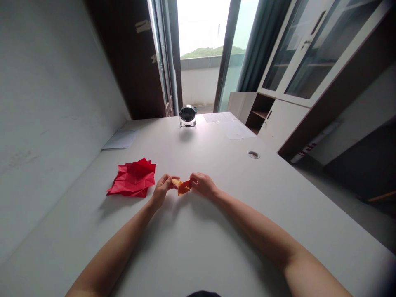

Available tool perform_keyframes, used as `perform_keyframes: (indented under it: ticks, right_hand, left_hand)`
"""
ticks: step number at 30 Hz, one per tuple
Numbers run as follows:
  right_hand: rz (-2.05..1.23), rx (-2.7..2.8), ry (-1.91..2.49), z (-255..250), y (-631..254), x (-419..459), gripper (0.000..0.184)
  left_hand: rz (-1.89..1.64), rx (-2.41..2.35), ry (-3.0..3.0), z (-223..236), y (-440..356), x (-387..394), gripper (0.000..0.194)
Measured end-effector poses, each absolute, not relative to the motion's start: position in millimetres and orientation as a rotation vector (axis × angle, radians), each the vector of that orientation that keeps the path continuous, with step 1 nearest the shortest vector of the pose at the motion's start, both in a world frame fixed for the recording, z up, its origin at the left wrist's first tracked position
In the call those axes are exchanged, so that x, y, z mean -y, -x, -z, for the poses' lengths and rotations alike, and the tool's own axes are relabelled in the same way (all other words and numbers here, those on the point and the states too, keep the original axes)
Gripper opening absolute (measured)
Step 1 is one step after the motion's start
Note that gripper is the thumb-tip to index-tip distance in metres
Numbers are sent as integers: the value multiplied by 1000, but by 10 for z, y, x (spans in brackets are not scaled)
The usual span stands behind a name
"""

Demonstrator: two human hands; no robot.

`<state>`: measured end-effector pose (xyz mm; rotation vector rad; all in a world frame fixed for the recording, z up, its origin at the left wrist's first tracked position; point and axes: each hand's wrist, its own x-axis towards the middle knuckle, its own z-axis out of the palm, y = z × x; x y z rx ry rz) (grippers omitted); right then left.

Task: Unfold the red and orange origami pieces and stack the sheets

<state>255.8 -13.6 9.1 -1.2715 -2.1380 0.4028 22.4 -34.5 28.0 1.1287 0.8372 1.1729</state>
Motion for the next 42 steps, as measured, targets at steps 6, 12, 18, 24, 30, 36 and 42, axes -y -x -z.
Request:
perform_keyframes:
  ticks: [6, 12, 18, 24, 30, 36, 42]
  right_hand:
    - [-415, 2139, 1232, -86, -2559, 142, 8]
    - [-400, 2146, 1195, -63, -2541, 137, 6]
    - [-428, 2134, 1182, -91, -2551, 141, 8]
    - [-446, 2129, 1204, -101, -2550, 145, 7]
    - [-445, 2128, 1225, -120, -2557, 148, 4]
    - [-427, 2138, 1249, -112, -2553, 148, 6]
    - [-407, 2145, 1240, -70, -2555, 136, 5]
  left_hand:
    - [-1186, -845, -1159, -256, -217, 329, 27]
    - [-1157, -950, -1388, -197, -232, 315, 21]
    - [-999, -994, -1669, -232, -248, 379, 28]
    - [-853, -892, -2124, -387, -261, 502, 52]
    - [-727, -882, -2412, -413, -286, 529, 51]
    - [-812, -981, -2376, -394, -290, 520, 19]
    - [-758, -974, -2367, -435, -281, 532, 14]
